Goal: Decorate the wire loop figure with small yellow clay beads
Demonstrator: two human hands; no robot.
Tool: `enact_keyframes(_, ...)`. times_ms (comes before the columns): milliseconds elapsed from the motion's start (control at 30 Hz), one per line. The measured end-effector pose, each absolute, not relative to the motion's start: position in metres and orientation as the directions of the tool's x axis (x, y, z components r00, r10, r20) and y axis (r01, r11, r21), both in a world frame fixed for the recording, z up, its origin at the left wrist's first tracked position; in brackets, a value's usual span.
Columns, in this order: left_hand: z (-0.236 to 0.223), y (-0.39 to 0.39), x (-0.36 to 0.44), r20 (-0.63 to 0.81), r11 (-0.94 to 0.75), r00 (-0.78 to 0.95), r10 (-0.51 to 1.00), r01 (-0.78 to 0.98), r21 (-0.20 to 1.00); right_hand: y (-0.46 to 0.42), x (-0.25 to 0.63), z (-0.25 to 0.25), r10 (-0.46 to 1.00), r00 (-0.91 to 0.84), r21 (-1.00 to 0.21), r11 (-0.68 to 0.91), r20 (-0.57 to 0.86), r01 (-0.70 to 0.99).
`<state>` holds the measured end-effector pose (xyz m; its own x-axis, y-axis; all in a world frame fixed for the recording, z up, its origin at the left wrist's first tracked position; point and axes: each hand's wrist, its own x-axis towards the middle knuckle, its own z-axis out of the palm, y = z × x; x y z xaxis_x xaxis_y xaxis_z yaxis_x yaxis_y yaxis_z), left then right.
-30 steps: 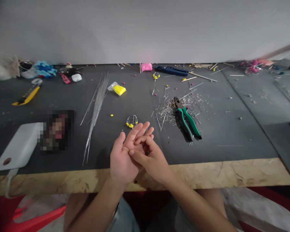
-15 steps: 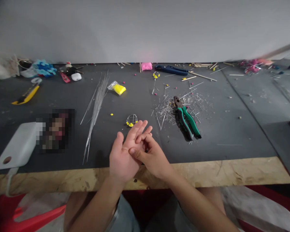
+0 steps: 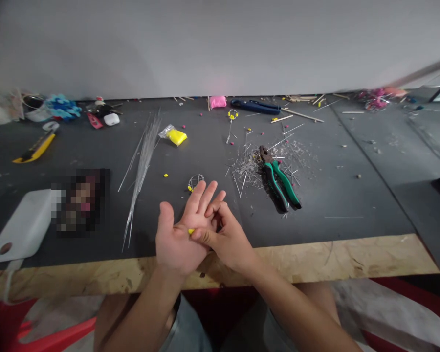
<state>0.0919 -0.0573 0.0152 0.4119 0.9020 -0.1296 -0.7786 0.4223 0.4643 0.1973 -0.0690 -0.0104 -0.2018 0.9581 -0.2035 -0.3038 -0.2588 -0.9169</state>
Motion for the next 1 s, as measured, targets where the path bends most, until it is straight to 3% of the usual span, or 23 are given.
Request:
enact_keyframes(200, 0.018, -0.054, 0.086, -0.162, 0.492, 0.465, 0.871, -0.813, 0.312, -0.072, 0.195, -0.008, 0.971, -0.149, -0.935, -0.225, -0.189, -0.275)
enact_keyframes(400, 0.018, -0.054, 0.085, -0.134, 0.500, 0.484, 0.865, -0.805, 0.318, -0.074, 0.198, -0.005, 0.963, -0.184, -0.938, -0.239, -0.196, -0.252)
enact_keyframes(733, 0.008, -0.063, 0.096, 0.024, 0.266, 0.407, 0.913, -0.640, 0.721, -0.068, 0.200, -0.009, 0.950, -0.243, -0.888, -0.276, -0.194, -0.368)
enact_keyframes(867, 0.008, -0.065, 0.095, 0.035, 0.189, 0.368, 0.929, -0.556, 0.809, -0.066, 0.201, -0.010, 0.944, -0.279, -0.904, -0.269, -0.177, -0.333)
enact_keyframes(1000, 0.011, -0.067, 0.094, 0.032, 0.179, 0.357, 0.933, -0.543, 0.820, -0.066, 0.202, -0.008, 0.941, -0.277, -0.904, -0.283, -0.197, -0.320)
